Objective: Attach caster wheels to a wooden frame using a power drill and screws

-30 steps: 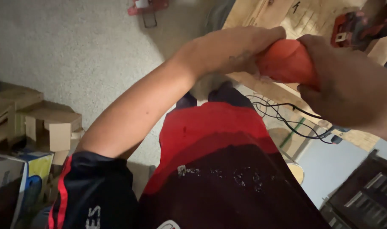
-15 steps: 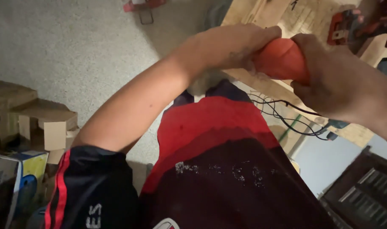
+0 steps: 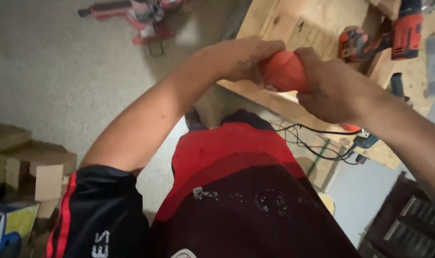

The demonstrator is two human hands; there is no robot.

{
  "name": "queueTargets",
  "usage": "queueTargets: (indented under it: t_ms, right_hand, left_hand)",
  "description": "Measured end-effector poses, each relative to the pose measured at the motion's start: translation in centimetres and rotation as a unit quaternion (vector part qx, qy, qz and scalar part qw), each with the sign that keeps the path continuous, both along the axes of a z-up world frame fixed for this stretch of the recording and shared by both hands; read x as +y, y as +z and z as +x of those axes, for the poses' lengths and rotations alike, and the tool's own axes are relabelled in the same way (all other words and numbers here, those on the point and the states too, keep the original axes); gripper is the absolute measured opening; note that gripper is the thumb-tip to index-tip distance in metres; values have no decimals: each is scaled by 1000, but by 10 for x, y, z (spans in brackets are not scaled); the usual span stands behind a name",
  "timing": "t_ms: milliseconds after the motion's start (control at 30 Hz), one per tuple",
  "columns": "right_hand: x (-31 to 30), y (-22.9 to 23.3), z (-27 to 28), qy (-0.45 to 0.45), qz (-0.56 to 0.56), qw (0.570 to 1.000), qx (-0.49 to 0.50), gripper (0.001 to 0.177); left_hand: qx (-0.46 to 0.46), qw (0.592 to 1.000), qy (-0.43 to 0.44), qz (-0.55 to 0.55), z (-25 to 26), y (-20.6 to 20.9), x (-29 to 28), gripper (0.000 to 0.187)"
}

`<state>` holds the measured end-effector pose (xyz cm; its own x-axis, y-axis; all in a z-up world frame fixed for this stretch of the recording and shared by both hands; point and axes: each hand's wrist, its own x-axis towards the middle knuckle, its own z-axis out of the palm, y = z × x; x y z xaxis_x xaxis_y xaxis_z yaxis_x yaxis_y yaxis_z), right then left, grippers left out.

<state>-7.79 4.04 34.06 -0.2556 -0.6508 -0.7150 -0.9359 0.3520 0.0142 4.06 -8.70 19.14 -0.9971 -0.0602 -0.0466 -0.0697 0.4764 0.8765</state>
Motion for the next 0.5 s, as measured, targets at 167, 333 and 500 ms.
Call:
queueTargets:
  t_ms: [167,333,500]
  right_hand:
    - [-7,10,8,-37,35,999,9,63]
    - [-8,15,10,-20,31,999,17,60]
    - [-7,15,2,-15,28,999,35,67]
  left_hand:
    - [63,998,13,-1,2,-10,0,34]
    - [5,998,55,-10,8,2,7,34]
    - [106,989,66,82,15,-23,5,51]
